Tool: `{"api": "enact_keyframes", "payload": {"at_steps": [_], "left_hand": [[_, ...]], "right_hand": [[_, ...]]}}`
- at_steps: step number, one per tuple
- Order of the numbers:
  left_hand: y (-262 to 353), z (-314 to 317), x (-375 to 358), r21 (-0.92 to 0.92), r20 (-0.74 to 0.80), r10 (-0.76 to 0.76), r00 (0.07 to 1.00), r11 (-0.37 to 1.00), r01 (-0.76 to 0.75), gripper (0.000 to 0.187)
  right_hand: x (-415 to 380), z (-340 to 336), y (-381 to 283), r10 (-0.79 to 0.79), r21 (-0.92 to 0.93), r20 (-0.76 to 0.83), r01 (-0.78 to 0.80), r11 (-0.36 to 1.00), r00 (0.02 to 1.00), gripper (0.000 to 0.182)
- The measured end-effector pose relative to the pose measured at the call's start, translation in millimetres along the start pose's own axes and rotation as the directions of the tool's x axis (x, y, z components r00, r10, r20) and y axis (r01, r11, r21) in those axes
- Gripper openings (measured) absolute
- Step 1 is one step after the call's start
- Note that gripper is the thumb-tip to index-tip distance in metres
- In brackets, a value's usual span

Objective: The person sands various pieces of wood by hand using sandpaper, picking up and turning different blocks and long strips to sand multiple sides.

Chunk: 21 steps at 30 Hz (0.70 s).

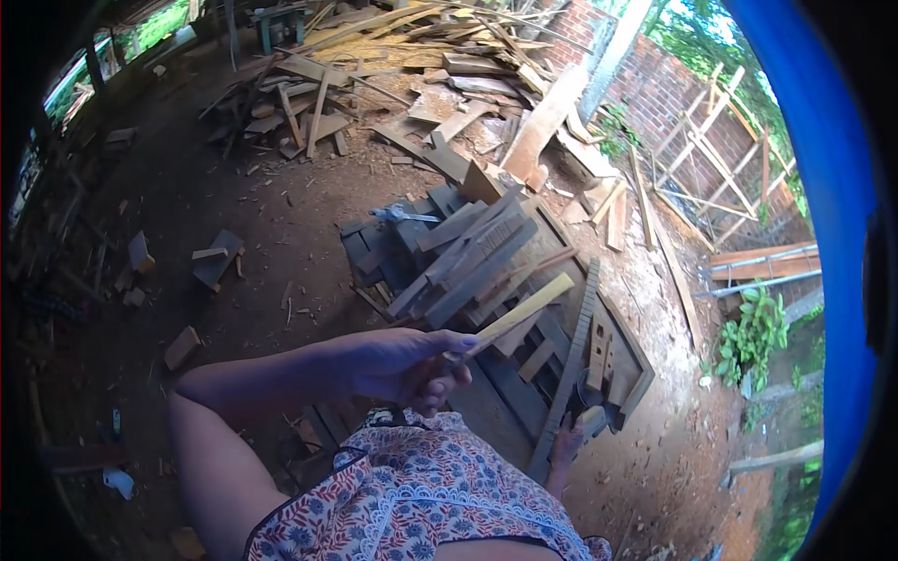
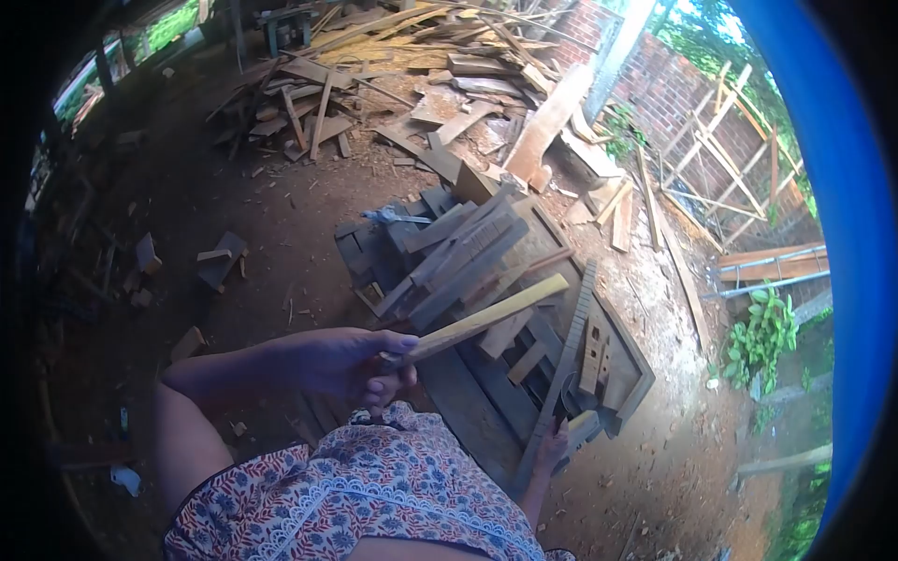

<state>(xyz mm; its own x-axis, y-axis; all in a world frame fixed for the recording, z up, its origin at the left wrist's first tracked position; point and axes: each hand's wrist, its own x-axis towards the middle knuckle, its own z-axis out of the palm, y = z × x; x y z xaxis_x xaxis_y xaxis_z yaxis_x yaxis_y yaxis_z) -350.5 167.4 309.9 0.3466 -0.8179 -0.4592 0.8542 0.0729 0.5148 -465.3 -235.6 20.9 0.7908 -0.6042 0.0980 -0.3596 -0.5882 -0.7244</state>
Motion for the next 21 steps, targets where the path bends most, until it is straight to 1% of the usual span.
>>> {"api": "enact_keyframes", "payload": {"at_steps": [1,3,4,6,7,9,10,12,13,15,16,17,18,19,21], "left_hand": [[4,-8,-7,-0.005,-0.01,0.009,1.0,1.0,-0.009,0.044],[12,-24,-18,-0.039,-0.012,0.046,0.999,0.998,-0.047,0.044],[13,-30,-22,-0.045,-0.022,0.052,0.998,0.998,-0.053,0.044],[15,-41,-28,0.019,-0.162,0.104,0.981,0.995,-0.102,0.054],[17,-44,-32,0.017,-0.172,0.114,0.979,0.993,-0.113,0.054],[21,-48,-36,0.123,-0.097,0.197,0.976,0.975,-0.185,0.066],[23,-49,-37,0.119,-0.105,0.203,0.974,0.975,-0.19,0.066],[25,-49,-33,0.084,-0.031,0.326,0.945,0.943,-0.322,0.068],[26,-47,-31,0.082,-0.036,0.323,0.946,0.944,-0.319,0.068],[26,-39,-26,0.074,0.005,0.567,0.824,0.821,-0.566,0.064],[24,-39,-21,0.076,-0.003,0.567,0.824,0.822,-0.565,0.064],[20,-43,-12,0.267,-0.017,0.654,0.756,0.732,-0.627,0.06],[19,-42,-8,0.454,-0.01,0.736,0.677,0.607,-0.652,0.055],[20,-36,-7,0.47,-0.019,0.74,0.672,0.6,-0.648,0.055],[23,-26,-6,0.732,-0.111,0.825,0.554,0.445,-0.516,0.042]], "right_hand": [[0,9,-12,-0.008,0.005,0.011,0.008,1.0,1.0,0.032],[-1,24,-35,-0.101,0.109,-0.009,0.101,0.989,0.995,0.032],[-1,33,-34,-0.106,0.113,0.002,0.105,0.988,0.994,0.032],[4,55,-30,-0.148,0.134,0.005,0.146,0.98,0.989,0.03],[4,58,-50,-0.158,0.141,0.014,0.154,0.978,0.987,0.03],[0,54,-89,-0.103,0.145,0.084,0.09,0.985,0.991,0.029],[5,57,-98,-0.108,0.148,0.093,0.094,0.985,0.99,0.029],[12,58,-110,-0.181,0.203,0.08,0.162,0.966,0.98,0.028],[16,54,-119,-0.179,0.203,0.085,0.158,0.966,0.98,0.028],[25,48,-133,-0.097,0.262,0.18,0.048,0.964,0.979,0.027],[27,48,-130,-0.097,0.265,0.188,0.045,0.963,0.977,0.027],[33,49,-126,-0.139,0.282,0.156,0.091,0.955,0.978,0.028],[40,50,-125,-0.183,0.303,0.123,0.139,0.943,0.975,0.029],[47,51,-124,-0.189,0.321,0.129,0.14,0.937,0.973,0.029],[53,50,-124,-0.188,0.222,0.146,0.153,0.963,0.971,0.031]]}}
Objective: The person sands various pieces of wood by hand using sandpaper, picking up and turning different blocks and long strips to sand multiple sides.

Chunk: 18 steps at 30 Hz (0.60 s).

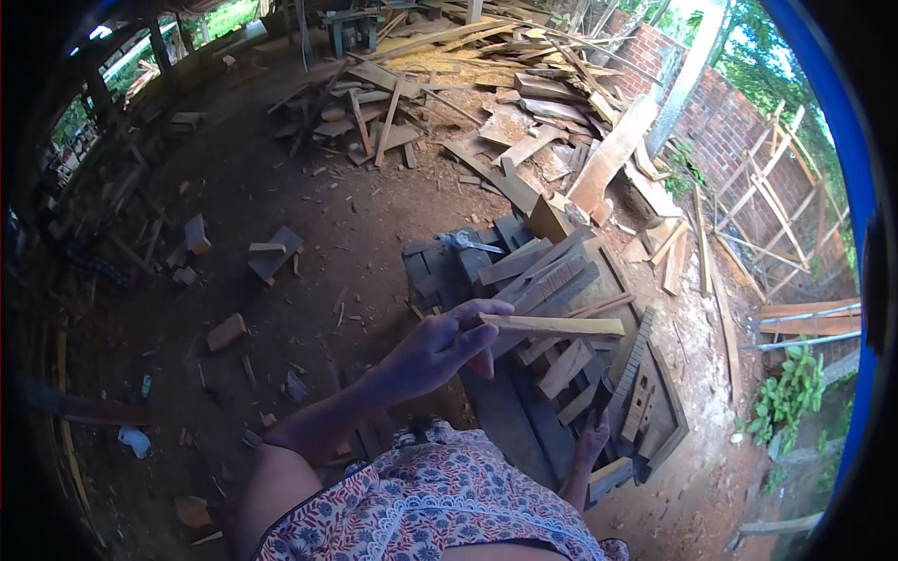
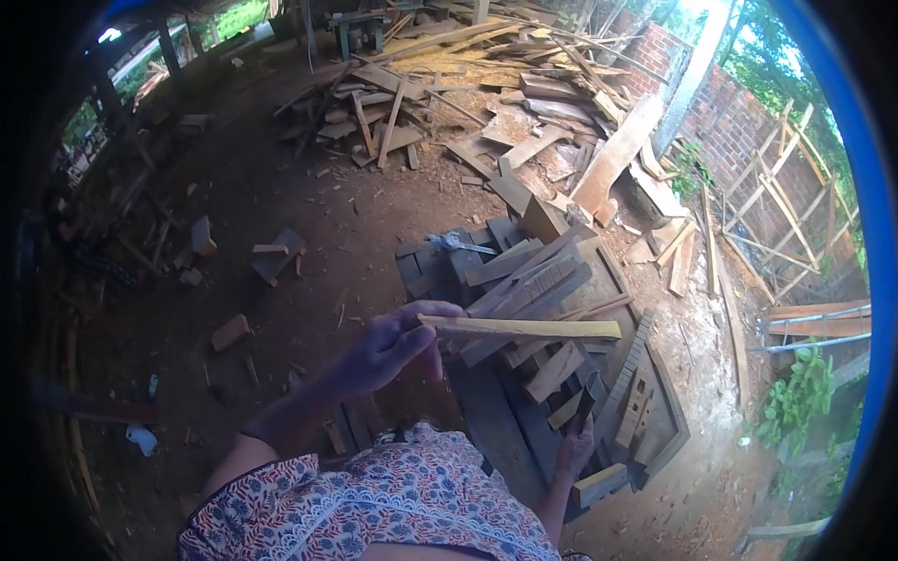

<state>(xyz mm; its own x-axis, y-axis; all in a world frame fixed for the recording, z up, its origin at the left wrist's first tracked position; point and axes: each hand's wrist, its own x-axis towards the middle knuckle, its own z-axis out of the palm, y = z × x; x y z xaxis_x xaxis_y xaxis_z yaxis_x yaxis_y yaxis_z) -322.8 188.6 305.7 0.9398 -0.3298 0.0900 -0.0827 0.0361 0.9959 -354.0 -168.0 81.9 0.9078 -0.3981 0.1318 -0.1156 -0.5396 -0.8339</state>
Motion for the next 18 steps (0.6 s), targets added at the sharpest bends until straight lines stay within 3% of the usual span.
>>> {"api": "enact_keyframes", "payload": {"at_steps": [1,2,3,4,5,6,7,10,11,13,16,17,18], "left_hand": [[4,3,5,0.009,0.004,-0.004,1.0,1.0,0.004,0.042],[7,6,11,0.282,-0.139,0.175,0.975,0.951,-0.131,0.036],[7,11,15,0.544,-0.214,0.375,0.902,0.813,-0.209,0.03],[7,17,19,0.546,-0.194,0.37,0.908,0.81,-0.213,0.03],[8,22,22,0.467,-0.293,0.335,0.895,0.868,-0.172,0.029],[9,27,26,0.383,-0.384,0.288,0.877,0.914,-0.133,0.029],[8,30,28,0.395,-0.357,0.285,0.889,0.909,-0.133,0.029],[5,43,27,0.417,-0.392,0.326,0.86,0.896,-0.15,0.028],[6,48,26,0.414,-0.41,0.332,0.849,0.898,-0.151,0.028],[8,56,28,0.421,-0.406,0.338,0.849,0.894,-0.154,0.029],[5,61,29,0.476,-0.395,0.382,0.835,0.863,-0.17,0.023],[4,61,30,0.587,-0.406,0.459,0.791,0.794,-0.16,0.025],[2,60,31,0.687,-0.405,0.538,0.739,0.713,-0.142,0.027]], "right_hand": [[3,0,-1,-0.024,-0.014,-0.027,0.024,1.0,0.999,0.032],[5,-3,-1,-0.01,-0.014,-0.028,0.01,1.0,1.0,0.032],[6,-7,-1,0.016,-0.037,-0.022,-0.017,0.999,1.0,0.031],[11,-7,-3,0.041,-0.053,-0.023,-0.042,0.998,0.999,0.031],[12,-7,-9,-0.02,0.028,-0.046,0.021,0.999,0.999,0.032],[12,-11,-30,0.025,0.033,-0.027,-0.025,0.999,0.999,0.03],[16,-13,-48,0.072,0.04,-0.007,-0.071,0.997,0.997,0.029],[36,0,-71,-0.294,0.104,-0.051,0.298,0.949,0.954,0.031],[37,-3,-110,-0.405,0.091,-0.054,0.408,0.908,0.913,0.034],[40,3,-160,-0.64,0.29,-0.024,0.618,0.731,0.768,0.039],[27,4,-222,-0.867,0.35,0.025,0.808,0.474,0.498,0.043],[28,3,-226,-0.911,0.345,0.078,0.846,0.407,0.406,0.042],[33,6,-218,-0.902,0.328,0.066,0.845,0.423,0.426,0.042]]}}
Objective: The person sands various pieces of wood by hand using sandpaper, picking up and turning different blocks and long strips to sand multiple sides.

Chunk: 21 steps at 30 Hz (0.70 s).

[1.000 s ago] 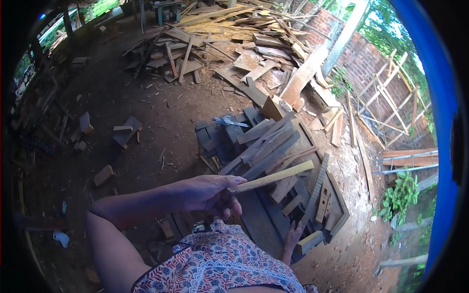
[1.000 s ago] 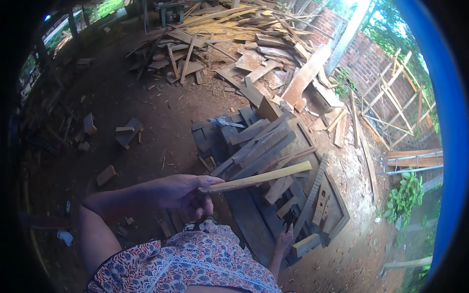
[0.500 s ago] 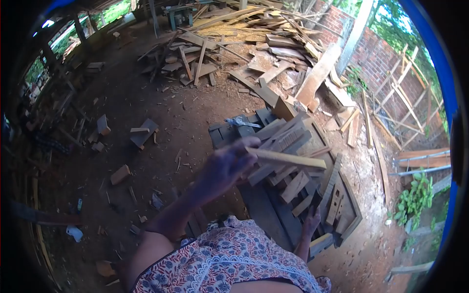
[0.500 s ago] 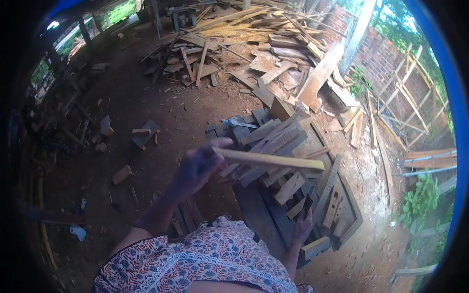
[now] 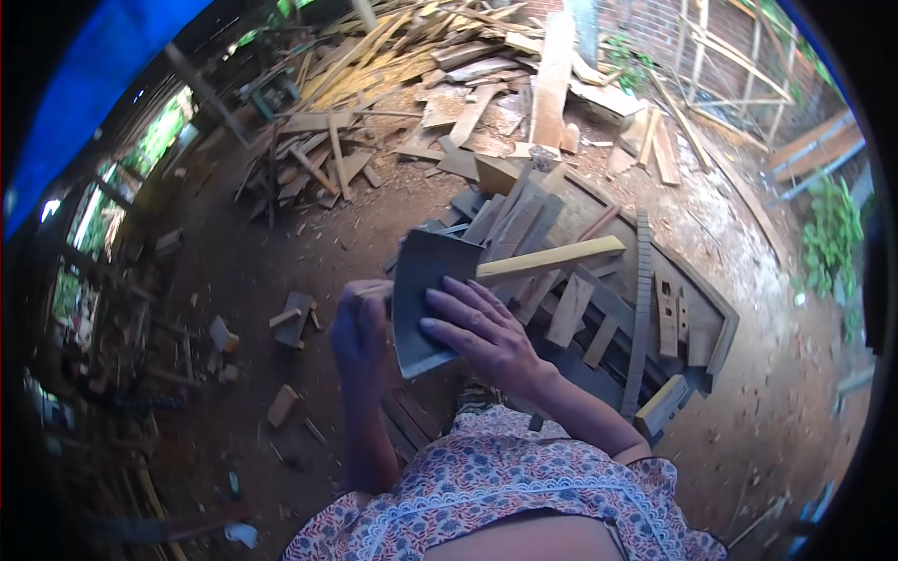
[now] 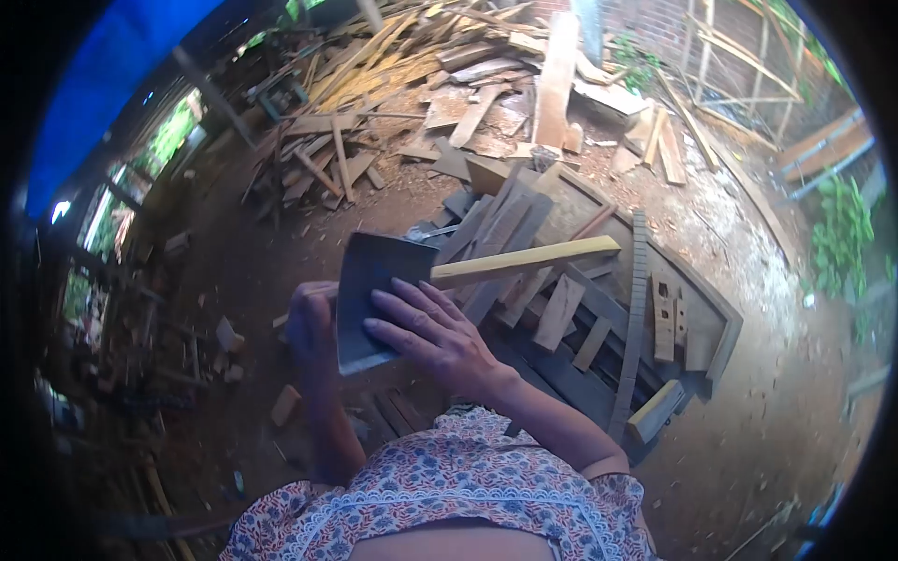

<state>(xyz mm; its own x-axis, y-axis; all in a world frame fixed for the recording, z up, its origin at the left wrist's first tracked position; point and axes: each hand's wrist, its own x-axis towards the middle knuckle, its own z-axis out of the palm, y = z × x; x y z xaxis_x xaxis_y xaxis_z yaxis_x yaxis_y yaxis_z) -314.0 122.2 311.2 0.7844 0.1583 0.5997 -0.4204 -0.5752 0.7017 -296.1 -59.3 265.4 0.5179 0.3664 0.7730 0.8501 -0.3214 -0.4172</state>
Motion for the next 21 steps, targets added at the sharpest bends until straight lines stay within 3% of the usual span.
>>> {"api": "enact_keyframes", "payload": {"at_steps": [1,2,3,5,6,7,9,11,13,15,16,17,18,20,21], "left_hand": [[-3,-1,1,-0.009,0.022,0.014,1.0,1.0,-0.014,0.027],[-7,-2,0,-0.115,0.033,-0.111,0.993,0.987,0.114,0.029],[-13,-1,2,-0.213,0.055,-0.239,0.97,0.946,0.245,0.032],[-24,2,6,-0.216,0.027,-0.243,0.97,0.946,0.243,0.034],[-31,2,9,-0.22,-0.017,-0.246,0.969,0.947,0.236,0.037],[-40,-1,12,-0.227,-0.006,-0.245,0.97,0.945,0.237,0.037],[-61,-2,16,-0.225,-0.039,-0.354,0.935,0.914,0.337,0.044],[-73,3,19,-0.256,-0.09,-0.395,0.914,0.896,0.362,0.045],[-83,10,27,-0.336,-0.171,-0.46,0.871,0.859,0.387,0.043],[-99,18,32,-0.392,-0.206,-0.501,0.841,0.829,0.398,0.044],[-107,22,33,-0.444,-0.253,-0.544,0.8,0.8,0.403,0.046],[-112,24,33,-0.45,-0.24,-0.548,0.801,0.794,0.408,0.046],[-117,26,35,-0.464,-0.258,-0.516,0.817,0.808,0.364,0.047],[-120,34,36,-0.47,-0.273,-0.485,0.831,0.821,0.324,0.049],[-120,45,43,-0.652,-0.335,-0.501,0.798,0.735,0.188,0.049]], "right_hand": [[-8,6,15,-0.014,-0.021,-0.01,0.014,1.0,1.0,0.042],[-16,14,31,-0.027,-0.039,-0.015,0.026,0.999,1.0,0.042],[-29,12,51,0.071,-0.047,-0.041,-0.073,0.996,0.997,0.042],[-65,11,100,0.314,-0.166,-0.165,-0.34,0.925,0.935,0.038],[-100,13,147,0.457,-0.165,-0.247,-0.502,0.849,0.854,0.038],[-132,8,168,0.669,0.104,-0.346,-0.682,0.724,0.658,0.038],[-164,-22,156,0.761,0.022,-0.408,-0.828,0.56,0.504,0.035],[-197,-38,137,0.814,-0.064,-0.369,-0.886,0.459,0.448,0.033],[-225,-44,110,0.804,-0.085,-0.366,-0.877,0.473,0.47,0.032],[-267,-44,91,0.842,-0.115,-0.42,-0.94,0.321,0.338,0.032],[-283,-42,82,0.841,-0.118,-0.43,-0.944,0.307,0.327,0.032],[-296,-41,75,0.857,-0.035,-0.469,-0.974,0.225,0.214,0.033],[-300,-42,69,0.862,0.052,-0.497,-0.987,0.149,0.104,0.034],[-302,-38,58,0.824,0.082,-0.553,-0.976,0.2,0.122,0.034],[-303,-36,56,0.842,0.066,-0.527,-0.982,0.175,0.114,0.034]]}}
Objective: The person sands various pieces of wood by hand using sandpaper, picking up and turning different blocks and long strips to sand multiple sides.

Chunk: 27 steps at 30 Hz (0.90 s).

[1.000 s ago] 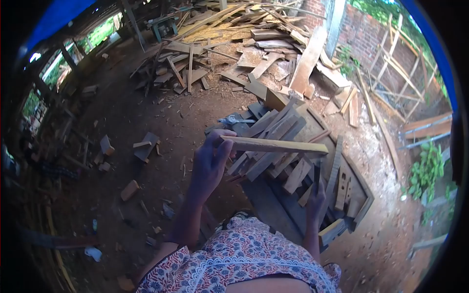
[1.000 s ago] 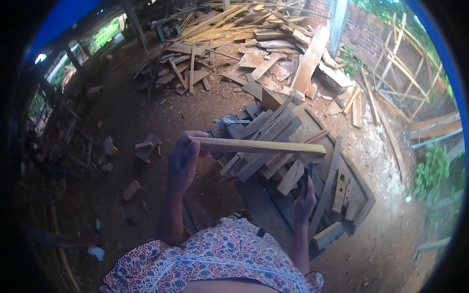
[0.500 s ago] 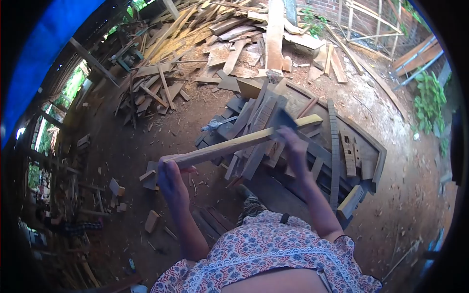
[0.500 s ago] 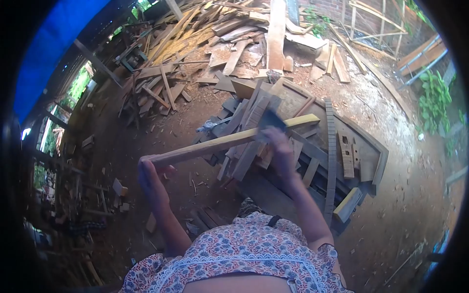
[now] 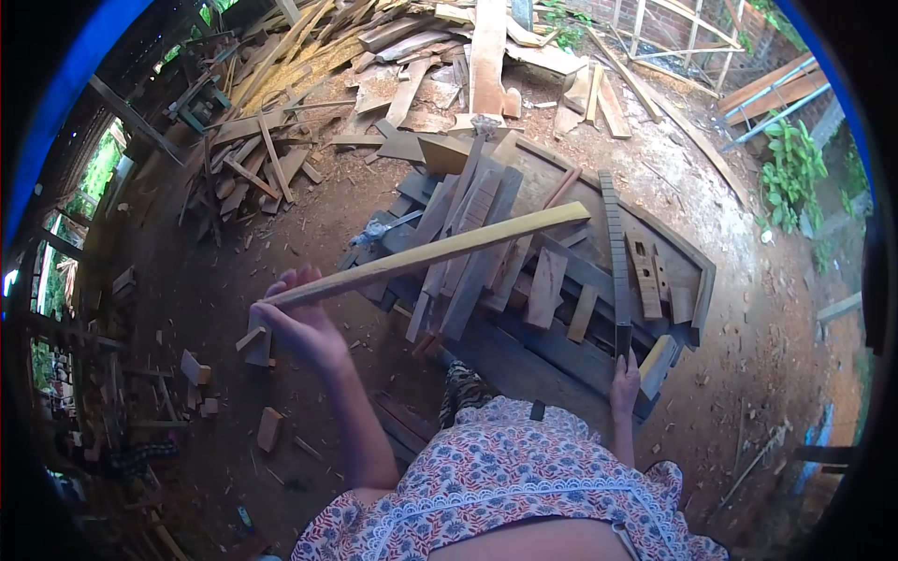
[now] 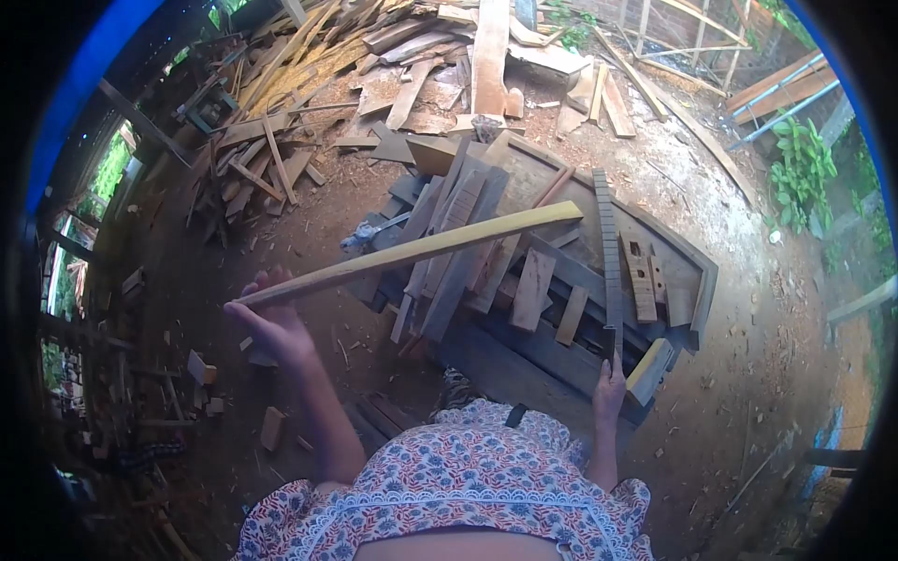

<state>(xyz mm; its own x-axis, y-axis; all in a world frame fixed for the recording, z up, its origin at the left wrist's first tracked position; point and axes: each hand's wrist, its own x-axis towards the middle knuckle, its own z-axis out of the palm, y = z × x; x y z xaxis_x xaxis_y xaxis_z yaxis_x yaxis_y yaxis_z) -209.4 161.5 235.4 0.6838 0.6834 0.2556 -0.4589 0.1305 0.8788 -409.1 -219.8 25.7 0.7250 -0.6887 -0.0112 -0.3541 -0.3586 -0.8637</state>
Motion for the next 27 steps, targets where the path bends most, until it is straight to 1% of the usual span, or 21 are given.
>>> {"api": "enact_keyframes", "payload": {"at_steps": [1,2,3,4,5,6,7,9,11,13,14,15,16,17,19,20,22,23,24,25,27], "left_hand": [[-6,9,3,-0.238,-0.071,0.005,0.997,0.971,-0.022,0.049],[-16,11,14,-0.265,-0.099,0.047,0.994,0.962,-0.072,0.049],[-16,11,26,-0.263,-0.093,0.051,0.994,0.962,-0.074,0.049],[-15,11,38,-0.351,-0.042,0.057,0.997,0.934,-0.068,0.049],[-16,16,44,-0.437,0.01,0.062,0.998,0.898,-0.051,0.049],[3,28,40,-0.437,-0.011,0.1,0.995,0.895,-0.095,0.05],[19,34,40,-0.439,-0.003,0.092,0.996,0.894,-0.084,0.05],[44,39,41,-0.482,0.092,0.238,0.967,0.86,-0.166,0.05],[64,44,35,-0.515,0.11,0.24,0.964,0.844,-0.152,0.049],[81,44,30,-0.543,0.132,0.246,0.96,0.828,-0.137,0.049],[88,41,29,-0.579,0.2,0.282,0.938,0.807,-0.119,0.048],[95,39,28,-0.612,0.264,0.318,0.91,0.785,-0.097,0.048],[103,36,26,-0.667,0.345,0.331,0.878,0.745,-0.019,0.047],[109,31,28,-0.663,0.351,0.329,0.877,0.749,-0.016,0.047],[121,28,33,-0.68,0.405,0.35,0.845,0.733,0.023,0.047],[125,29,32,-0.709,0.45,0.346,0.824,0.699,0.094,0.048],[126,37,24,-0.699,0.444,0.316,0.838,0.708,0.103,0.047],[129,41,20,-0.69,0.434,0.298,0.85,0.717,0.101,0.046],[131,43,17,-0.687,0.418,0.325,0.848,0.724,0.061,0.046],[131,44,13,-0.663,0.439,0.334,0.834,0.747,0.05,0.045],[137,44,5,-0.637,0.448,0.367,0.815,0.771,0.003,0.044]], "right_hand": [[-3,0,-1,0.016,-0.028,0.032,-0.015,1.0,0.999,0.034],[-3,-2,-7,0.021,-0.024,0.035,-0.02,0.999,0.999,0.034],[-1,-4,-20,0.091,-0.069,0.104,-0.084,0.994,0.99,0.033],[4,-4,-28,0.161,-0.116,0.164,-0.143,0.983,0.973,0.033],[8,-1,-29,0.164,-0.112,0.153,-0.148,0.983,0.974,0.033],[12,2,-25,-0.013,-0.057,0.13,0.021,0.998,0.991,0.033],[15,2,-24,-0.19,-0.011,0.098,0.192,0.981,0.977,0.032],[18,0,-27,-0.142,-0.006,0.105,0.144,0.99,0.984,0.032],[17,-1,-25,-0.098,0.011,0.12,0.097,0.995,0.988,0.032],[14,-1,-20,-0.168,-0.004,0.108,0.169,0.986,0.98,0.033],[13,-2,-18,-0.162,-0.002,0.112,0.163,0.987,0.98,0.033],[13,-4,-18,-0.079,-0.017,0.153,0.083,0.996,0.985,0.033],[13,-6,-16,0.004,-0.036,0.192,0.003,0.999,0.981,0.033],[14,-7,-13,0.01,-0.034,0.194,-0.004,0.999,0.981,0.033],[17,-6,-9,-0.07,0.018,0.157,0.068,0.998,0.985,0.033],[18,-6,-5,-0.066,0.019,0.156,0.064,0.998,0.986,0.033],[27,-3,-1,-0.097,0.015,0.124,0.096,0.995,0.987,0.033],[32,-3,-1,-0.113,0.029,0.14,0.11,0.993,0.984,0.033],[35,0,-1,-0.166,-0.004,0.106,0.167,0.986,0.98,0.033],[37,7,-17,-0.22,-0.032,0.075,0.223,0.974,0.973,0.033],[43,16,-56,-0.168,0.103,0.162,0.153,0.983,0.972,0.033]]}}
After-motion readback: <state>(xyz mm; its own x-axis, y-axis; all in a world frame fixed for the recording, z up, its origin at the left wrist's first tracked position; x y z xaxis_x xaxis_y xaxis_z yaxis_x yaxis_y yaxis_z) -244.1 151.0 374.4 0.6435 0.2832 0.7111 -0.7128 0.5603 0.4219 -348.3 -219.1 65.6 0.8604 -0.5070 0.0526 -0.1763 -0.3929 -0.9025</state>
